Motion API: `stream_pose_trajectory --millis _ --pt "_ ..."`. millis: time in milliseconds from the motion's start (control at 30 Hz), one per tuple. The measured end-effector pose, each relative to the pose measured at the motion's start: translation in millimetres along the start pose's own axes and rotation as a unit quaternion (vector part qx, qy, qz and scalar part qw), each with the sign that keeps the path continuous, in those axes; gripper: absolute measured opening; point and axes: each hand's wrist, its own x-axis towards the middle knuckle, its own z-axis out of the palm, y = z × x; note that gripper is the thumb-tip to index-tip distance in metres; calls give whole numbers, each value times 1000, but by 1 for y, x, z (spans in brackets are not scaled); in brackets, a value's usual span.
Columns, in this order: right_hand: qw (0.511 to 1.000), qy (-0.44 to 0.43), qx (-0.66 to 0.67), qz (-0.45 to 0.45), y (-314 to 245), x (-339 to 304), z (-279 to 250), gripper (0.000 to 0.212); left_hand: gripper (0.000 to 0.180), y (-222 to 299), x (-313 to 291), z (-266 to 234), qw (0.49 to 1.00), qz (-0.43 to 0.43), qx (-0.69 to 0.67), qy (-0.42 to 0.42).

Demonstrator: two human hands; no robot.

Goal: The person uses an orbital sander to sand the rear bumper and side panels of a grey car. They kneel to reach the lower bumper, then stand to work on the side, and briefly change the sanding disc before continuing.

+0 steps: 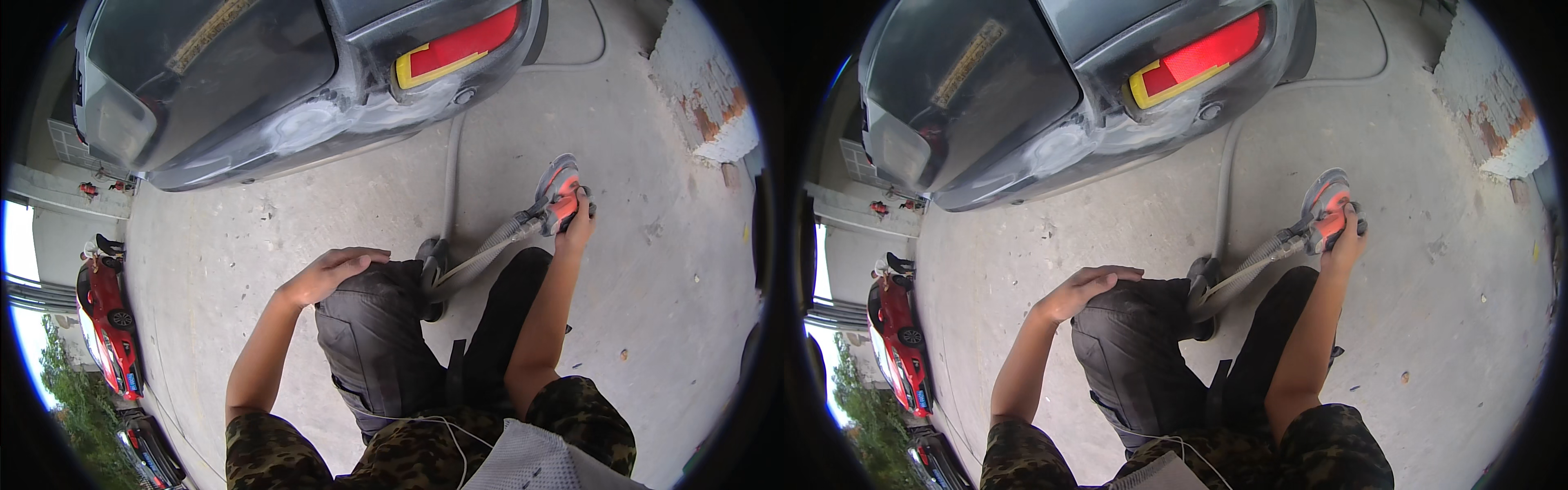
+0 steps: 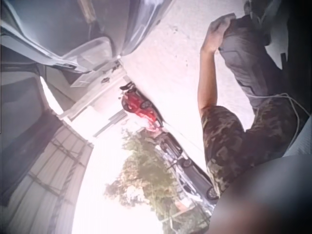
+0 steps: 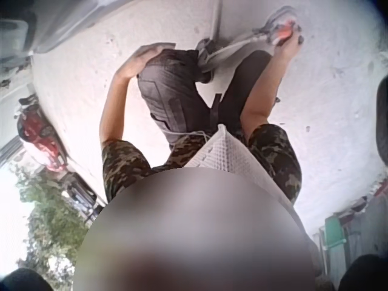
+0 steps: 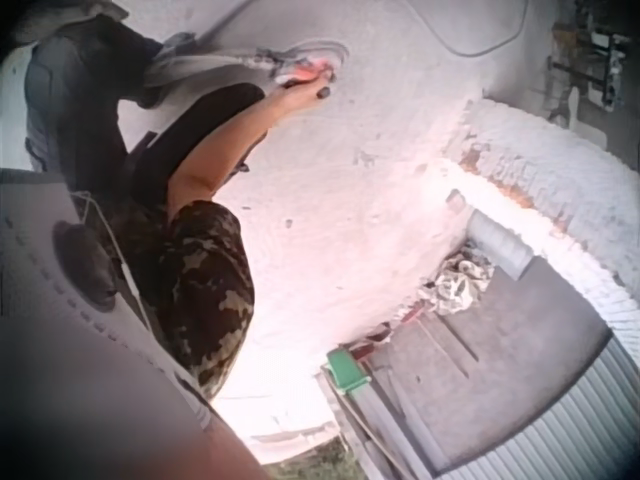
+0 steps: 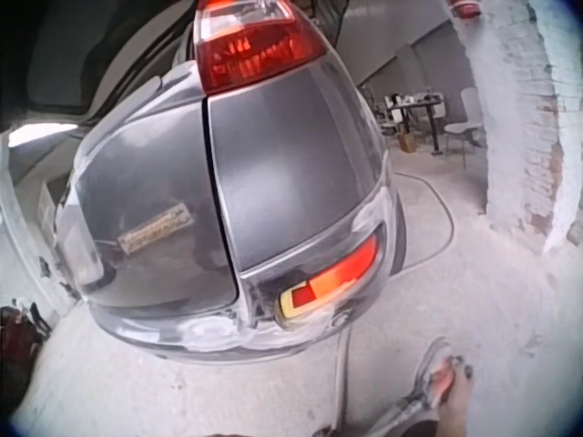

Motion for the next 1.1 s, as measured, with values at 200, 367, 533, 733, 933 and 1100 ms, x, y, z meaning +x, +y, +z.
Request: stream_pose_trajectory --millis 200,367,533,733,933,1100 --pt "994 -59 -80 -33 -51 -49 61 42 35 -3 -93 45 918 13 225 326" --pt "946 -116 -280 -120 -90 -103 115 79 35 17 -99 51 925 64 129 351" --pt "855 -192 -406 -259 -118 -169 161 75 76 41 -21 75 983 115 47 132" --pt "780 -251 -489 -300 -123 -197 202 71 71 43 55 137 967 133 -212 -40" --pt "759 -268 -504 -314 -115 -195 214 70 69 28 73 138 970 118 -205 -54" --pt "751 -280 -512 -309 -113 -194 216 69 72 26 75 140 978 139 -152 -35"
